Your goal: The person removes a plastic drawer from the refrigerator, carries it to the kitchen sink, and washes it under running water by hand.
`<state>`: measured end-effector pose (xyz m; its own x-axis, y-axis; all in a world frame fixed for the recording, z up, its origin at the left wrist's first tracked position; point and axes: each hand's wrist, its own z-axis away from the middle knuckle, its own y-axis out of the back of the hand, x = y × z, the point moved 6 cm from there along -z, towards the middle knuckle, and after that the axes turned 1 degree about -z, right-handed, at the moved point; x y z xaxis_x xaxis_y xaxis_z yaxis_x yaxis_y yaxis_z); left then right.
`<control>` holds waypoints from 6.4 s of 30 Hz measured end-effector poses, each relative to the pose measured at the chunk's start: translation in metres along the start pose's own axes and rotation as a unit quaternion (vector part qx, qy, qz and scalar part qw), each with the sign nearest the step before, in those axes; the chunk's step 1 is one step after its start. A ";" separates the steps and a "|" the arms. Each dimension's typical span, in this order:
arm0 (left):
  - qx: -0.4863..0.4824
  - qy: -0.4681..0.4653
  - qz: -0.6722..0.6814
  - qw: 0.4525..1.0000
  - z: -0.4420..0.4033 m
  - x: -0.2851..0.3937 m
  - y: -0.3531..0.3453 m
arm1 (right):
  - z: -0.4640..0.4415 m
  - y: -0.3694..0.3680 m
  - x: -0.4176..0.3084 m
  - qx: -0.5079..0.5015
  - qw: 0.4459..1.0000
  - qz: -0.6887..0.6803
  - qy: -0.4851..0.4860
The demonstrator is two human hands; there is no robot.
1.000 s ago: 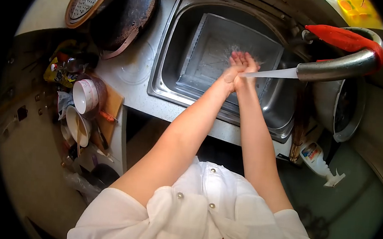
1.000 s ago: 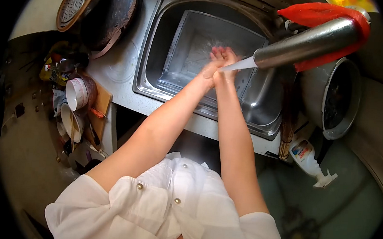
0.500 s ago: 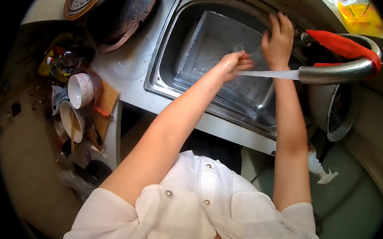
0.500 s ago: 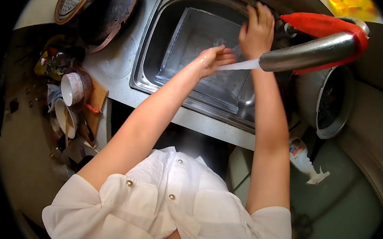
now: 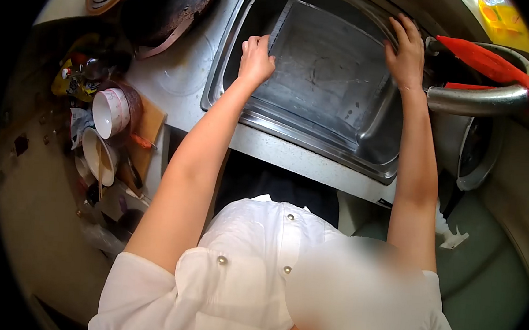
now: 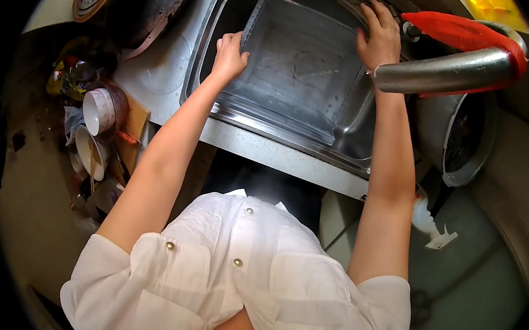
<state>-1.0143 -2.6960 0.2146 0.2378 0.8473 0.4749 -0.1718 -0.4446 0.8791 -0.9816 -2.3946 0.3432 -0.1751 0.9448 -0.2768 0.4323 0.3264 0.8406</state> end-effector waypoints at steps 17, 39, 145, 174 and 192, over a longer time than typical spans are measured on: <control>-0.003 0.016 0.158 0.987 0.001 -0.002 -0.009 | 0.209 -0.307 0.030 -0.279 0.825 0.069 -0.487; -0.107 0.086 0.109 0.984 0.004 -0.019 -0.015 | 0.113 -0.083 -0.072 -0.252 0.955 0.062 -0.146; -0.315 0.246 0.293 0.869 0.004 -0.038 0.066 | 0.051 0.122 -0.154 -0.025 0.917 -0.192 -0.348; -0.034 0.179 0.100 0.978 0.046 -0.015 0.037 | 0.211 0.009 -0.044 -0.089 0.879 -0.262 -0.389; 0.026 0.119 0.230 0.966 0.077 0.027 0.119 | 0.196 0.042 -0.064 -0.043 0.867 -0.278 -0.411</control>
<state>-0.9549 -2.7481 0.3353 -0.0790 0.5972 0.7982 -0.1583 -0.7981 0.5814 -0.7789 -2.4360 0.3055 0.3702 0.3546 -0.8586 0.4089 0.7677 0.4933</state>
